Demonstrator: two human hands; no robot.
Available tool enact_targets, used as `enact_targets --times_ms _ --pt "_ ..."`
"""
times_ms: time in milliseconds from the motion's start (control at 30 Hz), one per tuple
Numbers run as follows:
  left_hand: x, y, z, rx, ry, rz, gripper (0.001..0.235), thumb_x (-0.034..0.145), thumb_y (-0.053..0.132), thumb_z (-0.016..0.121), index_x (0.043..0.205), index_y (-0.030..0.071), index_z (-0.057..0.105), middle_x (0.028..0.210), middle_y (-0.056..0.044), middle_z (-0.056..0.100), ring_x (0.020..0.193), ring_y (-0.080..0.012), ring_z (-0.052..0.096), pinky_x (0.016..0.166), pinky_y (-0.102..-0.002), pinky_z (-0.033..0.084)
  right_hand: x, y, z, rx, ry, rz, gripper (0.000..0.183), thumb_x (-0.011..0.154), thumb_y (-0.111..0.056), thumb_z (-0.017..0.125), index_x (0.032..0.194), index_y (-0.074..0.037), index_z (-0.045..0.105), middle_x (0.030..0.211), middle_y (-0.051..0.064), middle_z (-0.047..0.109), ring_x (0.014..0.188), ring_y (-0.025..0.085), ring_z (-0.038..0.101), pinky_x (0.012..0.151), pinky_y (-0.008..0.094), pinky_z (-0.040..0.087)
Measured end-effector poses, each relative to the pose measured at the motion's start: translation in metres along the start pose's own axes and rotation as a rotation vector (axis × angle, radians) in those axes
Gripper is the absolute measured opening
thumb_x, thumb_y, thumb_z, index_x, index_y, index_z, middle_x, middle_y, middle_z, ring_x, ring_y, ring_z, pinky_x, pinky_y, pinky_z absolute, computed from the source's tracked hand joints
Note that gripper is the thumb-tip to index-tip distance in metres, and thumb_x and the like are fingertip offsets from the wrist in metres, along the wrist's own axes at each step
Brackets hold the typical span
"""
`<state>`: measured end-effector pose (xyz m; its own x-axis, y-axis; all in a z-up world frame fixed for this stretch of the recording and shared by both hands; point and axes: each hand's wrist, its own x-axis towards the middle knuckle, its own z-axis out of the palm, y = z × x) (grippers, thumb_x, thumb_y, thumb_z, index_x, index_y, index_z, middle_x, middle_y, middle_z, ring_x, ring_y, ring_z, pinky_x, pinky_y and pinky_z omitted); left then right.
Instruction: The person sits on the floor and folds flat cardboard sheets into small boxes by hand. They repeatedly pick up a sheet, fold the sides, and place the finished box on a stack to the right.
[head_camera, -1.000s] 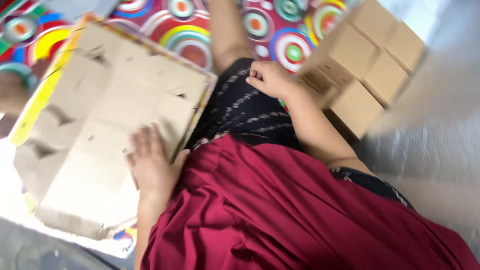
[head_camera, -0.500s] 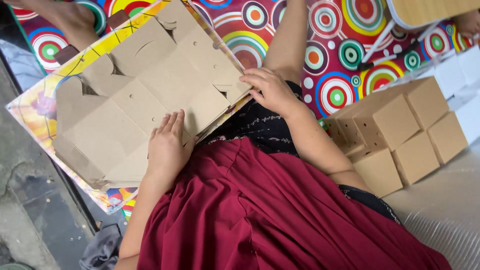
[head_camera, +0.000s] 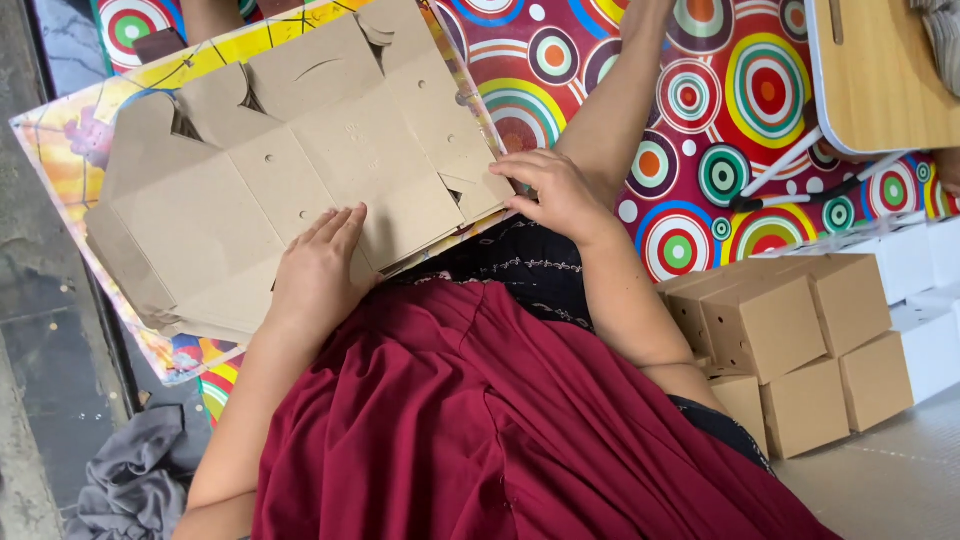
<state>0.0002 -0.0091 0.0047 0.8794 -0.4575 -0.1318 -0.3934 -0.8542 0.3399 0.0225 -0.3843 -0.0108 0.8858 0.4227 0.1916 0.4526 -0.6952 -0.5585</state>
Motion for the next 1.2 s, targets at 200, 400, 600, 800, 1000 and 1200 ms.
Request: enact_targets --times_ms 200,400,600,800,1000,1200 --pt "0.001 0.0 0.005 0.049 -0.02 -0.021 0.098 0.069 0.036 0.089 0.157 0.017 0.05 0.146 -0.009 0.061 0.141 -0.0316 0.052 0.108 -0.053 0.049 0.002 0.001 0.003 0.049 0.031 0.013 0.049 0.085 -0.013 0.082 0.132 -0.013 0.069 0.123 0.013 0.072 0.11 0.038 0.069 0.094 0.05 0.053" --pt "0.0 0.007 -0.003 0.052 -0.052 -0.012 0.091 0.075 0.036 0.085 0.156 0.015 0.049 0.146 -0.012 0.06 0.141 -0.0345 0.051 0.107 -0.055 0.049 0.018 -0.029 -0.014 0.048 0.086 -0.005 0.044 0.091 -0.012 0.077 0.135 -0.012 0.069 0.101 0.015 0.076 0.093 0.038 0.072 0.085 0.049 0.054" --pt "-0.001 0.006 -0.003 0.046 -0.055 -0.017 0.088 0.077 0.035 0.084 0.155 0.015 0.05 0.147 -0.012 0.059 0.143 -0.0343 0.05 0.108 -0.055 0.047 0.029 -0.013 -0.005 -0.01 0.117 0.06 0.053 0.091 -0.015 0.075 0.142 -0.011 0.061 0.114 0.016 0.074 0.103 0.04 0.07 0.091 0.05 0.053" --pt "-0.005 0.007 -0.002 0.049 -0.058 -0.028 0.085 0.079 0.034 0.083 0.155 0.016 0.05 0.148 -0.012 0.058 0.144 -0.0336 0.049 0.109 -0.055 0.046 0.038 -0.013 0.009 0.049 -0.047 0.168 0.065 0.092 -0.018 0.072 0.152 -0.01 0.049 0.126 0.024 0.07 0.116 0.045 0.066 0.098 0.054 0.052" --pt "-0.003 0.009 -0.001 0.054 -0.057 -0.032 0.085 0.079 0.036 0.083 0.155 0.016 0.05 0.147 -0.012 0.058 0.143 -0.0336 0.049 0.109 -0.056 0.047 0.04 -0.038 -0.008 0.006 -0.05 0.117 0.07 0.093 -0.013 0.07 0.157 -0.005 0.043 0.13 0.03 0.067 0.117 0.047 0.065 0.1 0.056 0.05" --pt "-0.003 0.01 -0.004 0.051 -0.045 -0.029 0.084 0.079 0.036 0.083 0.154 0.016 0.051 0.147 -0.012 0.058 0.143 -0.0331 0.05 0.108 -0.055 0.047 0.037 -0.042 -0.006 0.019 0.046 0.072 0.067 0.092 -0.003 0.066 0.156 -0.007 0.046 0.121 0.028 0.071 0.105 0.042 0.07 0.092 0.052 0.055"
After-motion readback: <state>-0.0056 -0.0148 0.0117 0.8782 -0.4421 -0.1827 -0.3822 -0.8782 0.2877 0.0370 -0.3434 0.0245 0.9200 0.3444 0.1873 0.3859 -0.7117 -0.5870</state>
